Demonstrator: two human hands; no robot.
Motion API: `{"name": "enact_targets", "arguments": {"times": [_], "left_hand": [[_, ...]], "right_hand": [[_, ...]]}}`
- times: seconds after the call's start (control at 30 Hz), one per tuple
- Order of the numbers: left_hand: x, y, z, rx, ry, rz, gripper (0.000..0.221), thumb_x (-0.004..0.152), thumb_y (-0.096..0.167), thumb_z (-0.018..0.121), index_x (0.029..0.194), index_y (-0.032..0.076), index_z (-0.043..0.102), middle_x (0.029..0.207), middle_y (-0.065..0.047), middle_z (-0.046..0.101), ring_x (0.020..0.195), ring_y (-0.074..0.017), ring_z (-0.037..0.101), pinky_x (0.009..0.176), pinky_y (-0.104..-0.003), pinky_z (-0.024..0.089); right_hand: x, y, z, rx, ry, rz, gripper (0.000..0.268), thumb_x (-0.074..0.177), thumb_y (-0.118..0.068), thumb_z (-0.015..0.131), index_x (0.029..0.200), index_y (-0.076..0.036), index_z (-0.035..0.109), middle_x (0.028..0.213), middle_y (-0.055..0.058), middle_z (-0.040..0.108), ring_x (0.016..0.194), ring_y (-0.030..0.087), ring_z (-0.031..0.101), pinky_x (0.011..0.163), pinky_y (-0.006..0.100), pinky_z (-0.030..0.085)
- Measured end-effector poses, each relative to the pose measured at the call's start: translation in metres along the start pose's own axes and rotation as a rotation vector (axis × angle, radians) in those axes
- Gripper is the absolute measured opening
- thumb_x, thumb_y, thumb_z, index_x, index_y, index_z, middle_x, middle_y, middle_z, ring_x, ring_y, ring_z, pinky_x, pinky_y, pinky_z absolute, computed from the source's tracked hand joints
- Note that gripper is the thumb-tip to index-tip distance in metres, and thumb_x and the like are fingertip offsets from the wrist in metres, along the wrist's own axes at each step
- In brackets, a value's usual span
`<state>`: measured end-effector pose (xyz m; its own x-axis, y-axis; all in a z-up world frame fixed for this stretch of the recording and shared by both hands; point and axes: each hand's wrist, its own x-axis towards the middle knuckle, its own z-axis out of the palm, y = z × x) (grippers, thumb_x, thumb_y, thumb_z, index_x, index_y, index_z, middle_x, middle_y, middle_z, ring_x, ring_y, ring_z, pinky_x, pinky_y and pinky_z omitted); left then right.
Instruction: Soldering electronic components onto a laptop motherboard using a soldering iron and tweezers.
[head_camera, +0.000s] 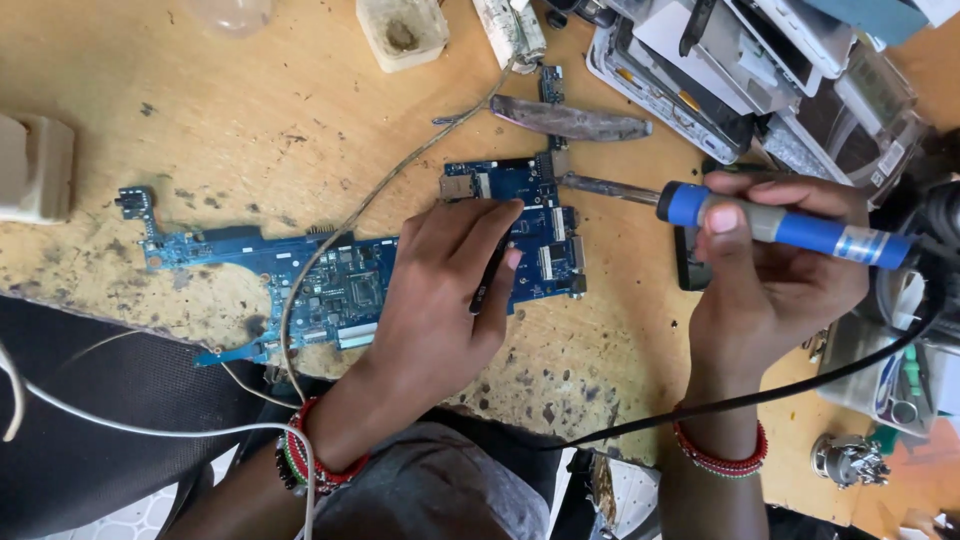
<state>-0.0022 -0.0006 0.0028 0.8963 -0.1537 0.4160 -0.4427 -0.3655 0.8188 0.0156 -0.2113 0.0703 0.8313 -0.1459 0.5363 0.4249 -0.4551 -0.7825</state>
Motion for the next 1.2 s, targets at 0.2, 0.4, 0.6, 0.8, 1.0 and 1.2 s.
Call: {"name": "enact_targets", "arguments": {"times": [0.2,0.4,0.6,0.8,1.0,1.2], "left_hand": [[0.001,-0.001,0.000,0.011,-0.005,-0.002,0.034,0.101,0.009,0.057,0.134,-0.003,0.059,0.124,-0.017,0.065,0.117,-0.0341,0.061,0.101,-0.052,0.045],[0.001,0.000,0.000,0.018,-0.002,0.002,0.035,0.101,0.008,0.059,0.134,-0.003,0.059,0.124,-0.017,0.065,0.117,-0.0343,0.061,0.101,-0.051,0.045],[0.002,-0.001,0.001,0.060,-0.024,0.000,0.036,0.100,0.006,0.060,0.135,-0.002,0.058,0.125,-0.016,0.065,0.116,-0.0330,0.060,0.100,-0.050,0.044],[0.001,-0.003,0.002,0.066,-0.032,0.012,0.037,0.102,0.004,0.061,0.138,-0.003,0.056,0.127,-0.018,0.063,0.118,-0.0345,0.060,0.100,-0.050,0.044],[0.000,-0.004,0.003,0.073,-0.044,0.006,0.037,0.102,0.005,0.061,0.138,-0.002,0.056,0.129,-0.017,0.062,0.119,-0.0344,0.059,0.101,-0.052,0.044],[0.000,-0.004,0.003,0.082,-0.042,0.011,0.038,0.101,0.004,0.063,0.138,-0.002,0.056,0.128,-0.017,0.064,0.119,-0.0338,0.059,0.101,-0.051,0.044]], "right_hand": [[-0.001,0.005,0.007,0.019,0.000,-0.034,0.028,0.102,-0.017,0.074,0.110,-0.004,0.050,0.104,0.025,0.060,0.085,0.025,0.060,0.065,0.032,0.050],[-0.001,0.003,0.010,-0.009,-0.060,-0.025,0.023,0.108,-0.017,0.067,0.111,-0.003,0.049,0.107,0.027,0.061,0.063,0.019,0.049,0.060,0.029,0.049],[-0.002,0.007,0.011,-0.013,-0.059,-0.013,0.023,0.108,-0.017,0.067,0.111,-0.003,0.048,0.107,0.026,0.060,0.067,0.019,0.052,0.061,0.029,0.049],[-0.003,0.009,0.010,-0.014,-0.043,0.021,0.023,0.109,-0.015,0.067,0.112,-0.003,0.048,0.108,0.028,0.061,0.069,0.021,0.053,0.063,0.030,0.051],[-0.002,0.009,0.009,-0.017,-0.060,0.001,0.022,0.110,-0.012,0.065,0.113,-0.001,0.047,0.108,0.030,0.060,0.072,0.023,0.056,0.063,0.031,0.052],[-0.002,0.010,0.008,-0.021,-0.076,-0.007,0.018,0.113,-0.009,0.063,0.113,-0.001,0.046,0.109,0.029,0.060,0.065,0.021,0.051,0.064,0.031,0.051]]}}
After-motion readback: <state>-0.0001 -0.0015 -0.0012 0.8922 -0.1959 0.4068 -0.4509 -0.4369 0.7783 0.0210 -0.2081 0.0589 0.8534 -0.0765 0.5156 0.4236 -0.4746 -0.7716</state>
